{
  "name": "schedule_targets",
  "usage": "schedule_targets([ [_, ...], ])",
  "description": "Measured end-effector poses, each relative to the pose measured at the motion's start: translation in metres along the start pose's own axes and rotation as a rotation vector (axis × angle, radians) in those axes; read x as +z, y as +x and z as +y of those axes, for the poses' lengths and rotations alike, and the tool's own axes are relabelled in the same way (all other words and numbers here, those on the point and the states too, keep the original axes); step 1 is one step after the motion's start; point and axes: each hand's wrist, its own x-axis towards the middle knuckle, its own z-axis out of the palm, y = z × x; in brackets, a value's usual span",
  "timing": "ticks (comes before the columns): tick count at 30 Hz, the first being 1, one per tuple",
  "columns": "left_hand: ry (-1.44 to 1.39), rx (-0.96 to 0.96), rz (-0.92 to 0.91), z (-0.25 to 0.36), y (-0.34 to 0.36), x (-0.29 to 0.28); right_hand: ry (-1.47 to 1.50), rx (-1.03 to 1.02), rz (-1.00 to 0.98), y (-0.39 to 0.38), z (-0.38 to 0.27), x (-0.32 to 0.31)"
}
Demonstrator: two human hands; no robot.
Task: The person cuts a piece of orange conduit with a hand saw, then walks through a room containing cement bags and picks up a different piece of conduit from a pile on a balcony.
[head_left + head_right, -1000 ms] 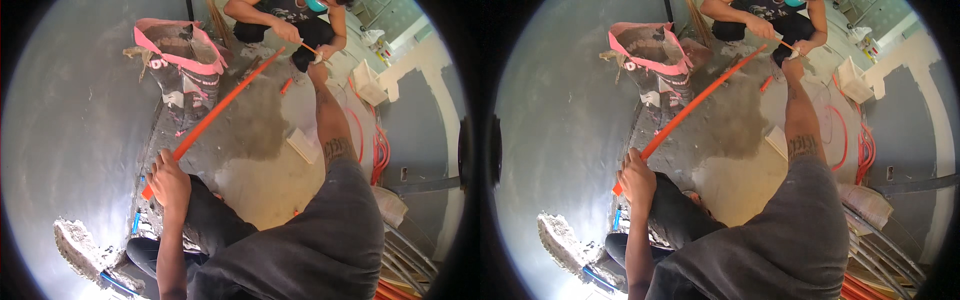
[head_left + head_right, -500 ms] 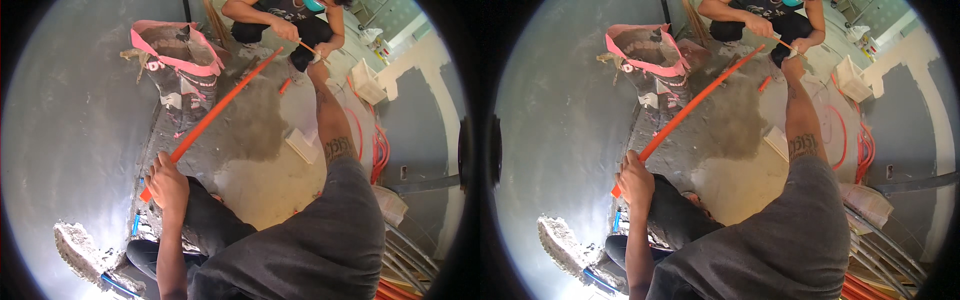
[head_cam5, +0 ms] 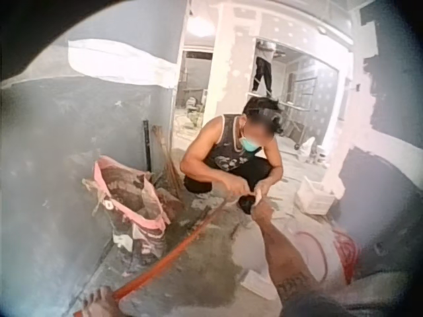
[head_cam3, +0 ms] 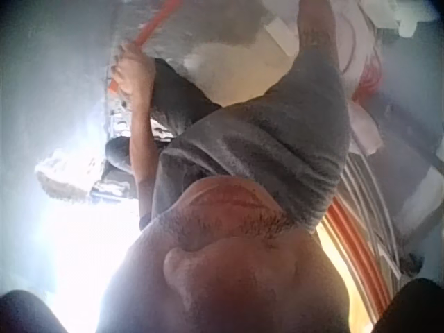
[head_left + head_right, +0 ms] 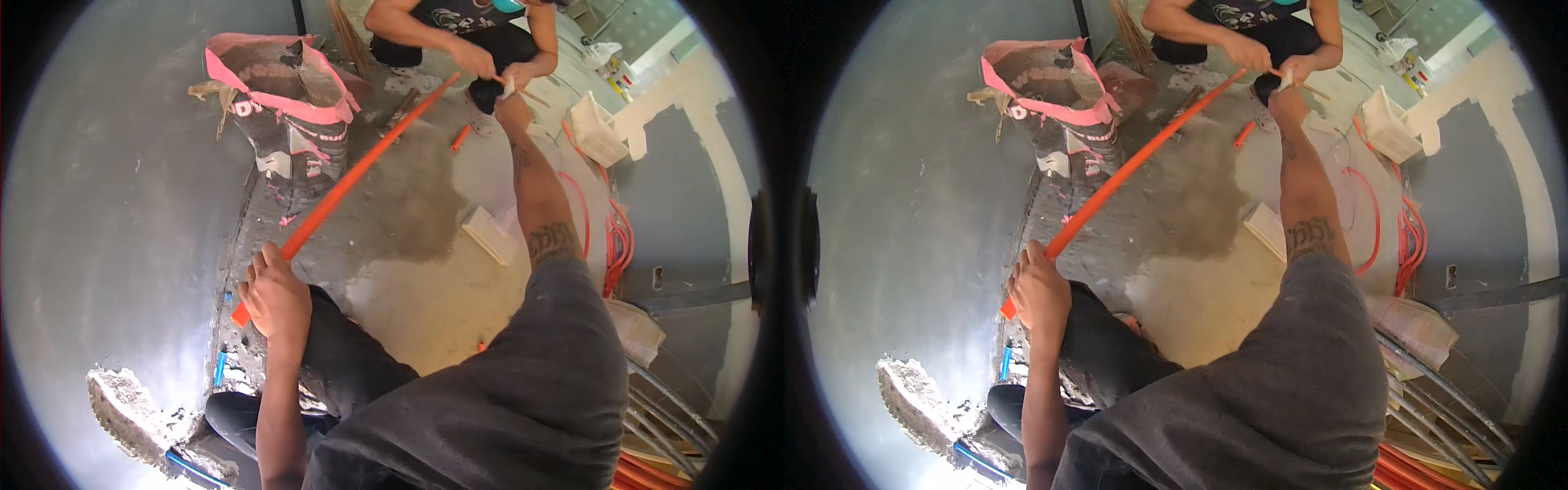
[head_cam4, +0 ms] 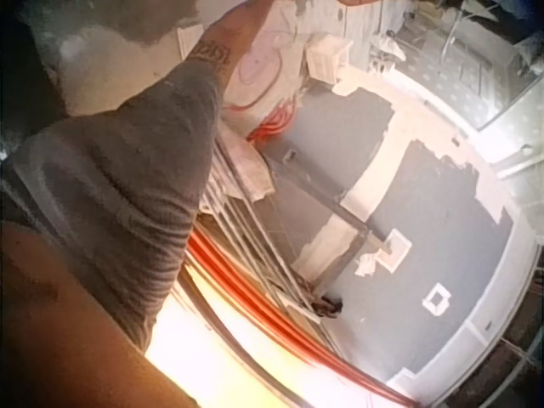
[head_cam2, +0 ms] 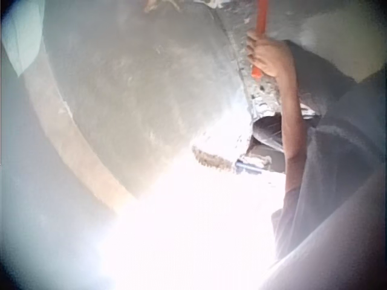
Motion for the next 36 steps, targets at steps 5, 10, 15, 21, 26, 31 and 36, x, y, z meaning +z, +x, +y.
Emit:
schedule_targets([
  [5,0.007,-0.023,-0.003,0.005,0.009,-0.001,-0.149,-0.114,-0.008,0.012,-0.007,-0.019],
  [10,0.022,-0.007,-0.005,0.004,-0.002,0.001,-0.125,-0.014,0.015,-0.002,-0.016,-0.016],
  [15,0.001,-0.015,-0.036,0.001,-0.001,-0.001,-0.103,-0.041,-0.005,0.006,0.001,-0.025],
  [21,0.0,-0.014,-0.015,0.006,-0.002,0.0,-0.185,-0.086,0.041,-0.003,0.003,-0.014],
  [26,0.007,-0.005,-0.034,0.002,-0.003,-0.001,-0.202,-0.086,0.014,0.002,-0.015,-0.024],
  [31,0.018,0.01,0.022,0.004,-0.002,-0.001,-0.097,-0.056,0.029,0.003,-0.008,-0.014],
  [36,0.021,0.002,0.01,0.005,-0.003,0.002,-0.132,-0.055,0.048,0.002,-0.004,-0.005],
])
